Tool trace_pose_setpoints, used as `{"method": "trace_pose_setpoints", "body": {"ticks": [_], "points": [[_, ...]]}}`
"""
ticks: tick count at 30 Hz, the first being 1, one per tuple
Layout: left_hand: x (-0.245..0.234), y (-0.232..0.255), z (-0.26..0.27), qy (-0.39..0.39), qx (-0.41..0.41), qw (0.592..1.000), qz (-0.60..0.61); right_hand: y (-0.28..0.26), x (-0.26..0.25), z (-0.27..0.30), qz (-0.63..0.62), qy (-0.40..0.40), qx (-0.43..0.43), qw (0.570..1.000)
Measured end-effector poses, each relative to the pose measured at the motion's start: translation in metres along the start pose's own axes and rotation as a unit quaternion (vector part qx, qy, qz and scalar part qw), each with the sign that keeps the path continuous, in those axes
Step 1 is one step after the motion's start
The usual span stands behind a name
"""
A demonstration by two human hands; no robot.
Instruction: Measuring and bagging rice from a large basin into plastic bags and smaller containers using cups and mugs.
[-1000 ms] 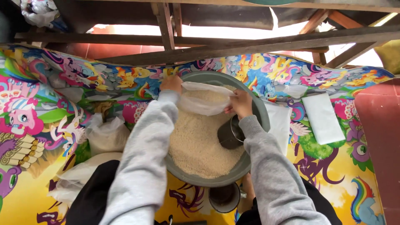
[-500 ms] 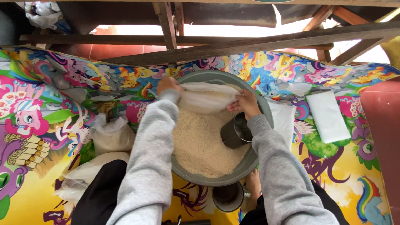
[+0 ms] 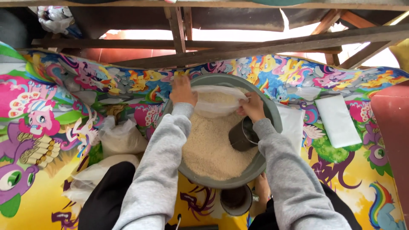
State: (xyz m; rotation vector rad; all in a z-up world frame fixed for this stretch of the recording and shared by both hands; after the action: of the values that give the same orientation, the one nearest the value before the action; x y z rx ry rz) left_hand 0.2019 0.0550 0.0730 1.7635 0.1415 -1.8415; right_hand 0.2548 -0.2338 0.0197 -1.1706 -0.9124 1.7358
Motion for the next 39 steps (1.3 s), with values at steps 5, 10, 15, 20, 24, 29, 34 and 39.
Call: {"method": "trace_pose_setpoints", "body": {"ticks": [5, 10, 15, 20, 24, 29, 34, 39], "points": [[-0.023, 0.027, 0.040, 0.197, 0.221, 0.955, -0.020, -0.017, -0.028, 0.003, 0.166, 0.025, -0.076, 0.983], [-0.012, 0.010, 0.061, 0.133, 0.267, 0.954, 0.010, -0.019, -0.047, 0.020, 0.341, -0.055, -0.118, 0.931], [0.067, -0.058, 0.081, -0.139, 0.215, 0.948, -0.188, 0.034, -0.020, 0.080, 0.481, -0.252, 0.003, 0.839], [0.061, -0.084, 0.157, -0.256, 0.221, 0.922, -0.188, 0.062, -0.025, 0.073, 0.458, -0.168, -0.004, 0.873], [0.013, -0.078, 0.205, -0.324, 0.192, 0.919, -0.114, 0.045, -0.024, 0.083, 0.423, -0.083, -0.016, 0.902], [0.015, -0.088, 0.189, -0.305, 0.155, 0.926, -0.161, -0.040, 0.045, 0.142, 0.387, -0.040, -0.125, 0.913], [-0.012, -0.071, 0.193, -0.296, 0.136, 0.934, -0.147, -0.049, 0.129, 0.170, 0.355, -0.009, -0.180, 0.917], [-0.023, -0.063, 0.192, -0.280, 0.154, 0.936, -0.151, -0.025, 0.177, 0.180, 0.482, -0.048, -0.243, 0.840]]}}
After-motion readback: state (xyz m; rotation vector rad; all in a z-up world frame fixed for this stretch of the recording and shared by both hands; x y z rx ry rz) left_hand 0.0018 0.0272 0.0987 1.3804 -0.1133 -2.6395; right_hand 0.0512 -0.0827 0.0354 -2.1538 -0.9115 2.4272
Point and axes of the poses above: each hand's wrist, its own z-axis away from the middle knuckle, its own x-axis out of the palm, y = z × x, the point moved 9 cm from there along -z, towards the middle knuckle, and after that the axes turned 2 degrees about y, right-handed, at the moved point
